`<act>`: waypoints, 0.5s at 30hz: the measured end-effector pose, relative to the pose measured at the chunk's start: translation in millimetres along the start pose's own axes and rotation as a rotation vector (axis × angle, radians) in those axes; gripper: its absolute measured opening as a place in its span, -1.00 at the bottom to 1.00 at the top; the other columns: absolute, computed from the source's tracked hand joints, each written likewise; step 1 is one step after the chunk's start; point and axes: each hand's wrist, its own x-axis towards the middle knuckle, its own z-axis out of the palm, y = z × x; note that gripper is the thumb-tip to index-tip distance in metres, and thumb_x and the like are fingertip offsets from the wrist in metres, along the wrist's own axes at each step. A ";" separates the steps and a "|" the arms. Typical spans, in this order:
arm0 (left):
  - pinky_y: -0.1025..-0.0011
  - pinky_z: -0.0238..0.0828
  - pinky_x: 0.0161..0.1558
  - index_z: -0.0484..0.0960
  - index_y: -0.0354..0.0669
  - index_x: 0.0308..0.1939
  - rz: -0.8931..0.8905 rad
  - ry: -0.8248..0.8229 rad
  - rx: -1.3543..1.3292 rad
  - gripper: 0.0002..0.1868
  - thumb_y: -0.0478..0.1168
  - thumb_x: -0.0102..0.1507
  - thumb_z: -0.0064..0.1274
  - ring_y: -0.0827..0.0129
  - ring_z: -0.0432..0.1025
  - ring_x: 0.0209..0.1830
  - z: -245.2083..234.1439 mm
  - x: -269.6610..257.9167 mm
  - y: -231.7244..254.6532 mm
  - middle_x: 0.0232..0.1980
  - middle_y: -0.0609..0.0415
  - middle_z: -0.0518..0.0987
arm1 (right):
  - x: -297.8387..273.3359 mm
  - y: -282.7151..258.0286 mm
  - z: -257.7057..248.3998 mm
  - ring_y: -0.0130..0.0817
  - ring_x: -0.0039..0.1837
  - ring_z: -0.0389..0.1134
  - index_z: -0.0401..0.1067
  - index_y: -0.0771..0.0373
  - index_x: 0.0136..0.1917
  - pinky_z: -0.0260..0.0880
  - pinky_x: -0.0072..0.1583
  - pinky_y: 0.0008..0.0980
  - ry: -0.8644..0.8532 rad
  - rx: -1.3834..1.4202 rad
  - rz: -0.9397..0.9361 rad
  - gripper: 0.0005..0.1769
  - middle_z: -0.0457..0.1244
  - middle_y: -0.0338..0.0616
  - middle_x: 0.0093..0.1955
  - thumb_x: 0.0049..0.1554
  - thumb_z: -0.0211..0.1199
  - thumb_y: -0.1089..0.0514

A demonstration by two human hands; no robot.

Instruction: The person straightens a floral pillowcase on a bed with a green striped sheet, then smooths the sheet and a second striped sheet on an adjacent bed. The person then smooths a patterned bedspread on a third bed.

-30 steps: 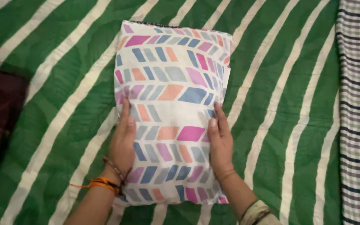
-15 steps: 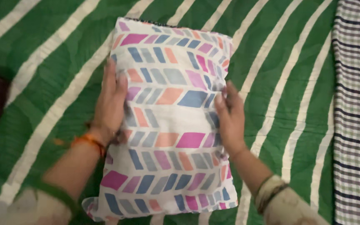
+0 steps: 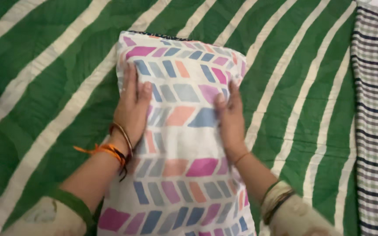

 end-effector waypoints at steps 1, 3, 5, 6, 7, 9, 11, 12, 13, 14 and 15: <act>0.32 -0.26 0.59 -0.10 -0.32 0.63 0.040 0.012 -0.020 -0.20 0.10 0.48 -0.27 0.05 -0.26 0.73 -5.3 11.2 -2.0 0.72 -0.23 -0.14 | 12.1 -0.5 -5.3 -0.17 0.64 -0.01 -0.09 0.33 0.65 -0.01 0.54 -0.29 0.010 0.091 0.044 -0.09 -0.06 0.08 0.68 0.30 -0.02 -0.31; 0.33 -0.27 0.61 -0.06 -0.27 0.63 -0.018 0.022 -0.035 -0.23 0.11 0.49 -0.28 0.10 -0.20 0.74 -9.8 34.2 -7.0 0.72 -0.17 -0.07 | 36.2 -2.4 -17.2 -0.18 0.63 0.02 -0.05 0.31 0.65 -0.03 0.54 -0.31 0.010 0.081 0.068 -0.09 -0.01 0.09 0.66 0.29 -0.02 -0.32; 0.34 -0.27 0.61 -0.03 -0.20 0.63 -0.062 0.004 -0.053 -0.26 0.12 0.49 -0.29 0.14 -0.17 0.74 -7.5 52.1 -12.5 0.72 -0.12 -0.05 | 56.6 -2.5 -15.7 -0.20 0.60 0.06 -0.02 0.28 0.65 0.00 0.52 -0.32 -0.006 0.058 0.066 -0.09 0.03 0.08 0.64 0.27 -0.04 -0.34; 0.34 -0.26 0.60 -0.02 -0.16 0.63 -0.081 -0.020 -0.062 -0.27 0.12 0.48 -0.30 0.15 -0.18 0.74 -5.5 57.8 -14.9 0.72 -0.10 -0.06 | 64.8 -1.5 -7.8 -0.21 0.58 0.10 0.00 0.26 0.65 0.04 0.51 -0.33 -0.024 0.041 0.055 -0.08 0.04 0.06 0.63 0.26 -0.05 -0.36; 0.35 -0.25 0.59 0.00 -0.12 0.63 -0.105 -0.045 -0.072 -0.28 0.13 0.48 -0.31 0.15 -0.18 0.73 -2.2 59.5 -16.3 0.72 -0.08 -0.07 | 67.2 -0.2 -1.5 -0.21 0.55 0.13 0.01 0.23 0.65 0.07 0.49 -0.34 -0.042 0.023 0.049 -0.08 0.06 0.05 0.63 0.25 -0.06 -0.37; 0.33 -0.24 0.59 0.02 -0.12 0.63 -0.069 -0.034 -0.048 -0.29 0.10 0.48 -0.28 0.12 -0.22 0.74 5.7 60.0 -20.0 0.73 -0.10 -0.14 | 67.0 5.8 20.3 -0.15 0.49 0.23 0.02 0.25 0.64 0.17 0.45 -0.32 -0.032 0.045 0.090 -0.04 0.15 0.10 0.55 0.19 0.04 -0.36; 0.31 -0.23 0.60 0.02 -0.13 0.64 -0.019 -0.030 0.001 -0.29 0.09 0.48 -0.25 0.10 -0.24 0.75 8.8 57.8 -23.5 0.74 -0.13 -0.19 | 67.2 10.8 32.3 -0.10 0.52 0.20 0.03 0.31 0.62 0.14 0.48 -0.30 -0.012 0.006 0.017 -0.02 0.15 0.14 0.56 0.19 0.12 -0.34; 0.31 -0.21 0.60 0.01 -0.14 0.64 0.010 -0.032 0.040 -0.28 0.09 0.48 -0.25 0.09 -0.23 0.75 8.0 55.5 -24.6 0.74 -0.14 -0.20 | 64.5 13.5 38.4 -0.09 0.59 0.12 0.04 0.37 0.61 0.07 0.53 -0.29 0.002 -0.042 -0.074 -0.03 0.09 0.16 0.60 0.22 0.15 -0.33; 0.30 -0.20 0.60 -0.01 -0.15 0.64 0.042 -0.038 0.070 -0.27 0.09 0.48 -0.24 0.08 -0.22 0.75 11.7 54.4 -26.3 0.74 -0.15 -0.21 | 63.8 17.1 38.8 -0.08 0.66 0.04 0.05 0.42 0.60 0.00 0.58 -0.28 0.020 -0.098 -0.165 -0.03 0.03 0.18 0.64 0.24 0.18 -0.32; 0.30 -0.19 0.60 -0.03 -0.16 0.64 0.052 -0.040 0.085 -0.27 0.08 0.49 -0.23 0.07 -0.24 0.75 15.4 53.8 -28.3 0.74 -0.15 -0.23 | 64.0 21.1 37.8 -0.06 0.67 0.01 0.05 0.43 0.60 -0.03 0.59 -0.26 0.029 -0.116 -0.170 -0.02 0.01 0.19 0.65 0.24 0.19 -0.32; 0.29 -0.19 0.60 -0.05 -0.17 0.64 0.062 -0.038 0.108 -0.26 0.08 0.49 -0.23 0.06 -0.25 0.75 15.8 54.2 -30.8 0.74 -0.15 -0.24 | 64.6 25.1 39.3 -0.03 0.69 -0.03 0.06 0.44 0.60 -0.07 0.60 -0.25 0.035 -0.126 -0.178 -0.02 -0.02 0.20 0.66 0.23 0.21 -0.31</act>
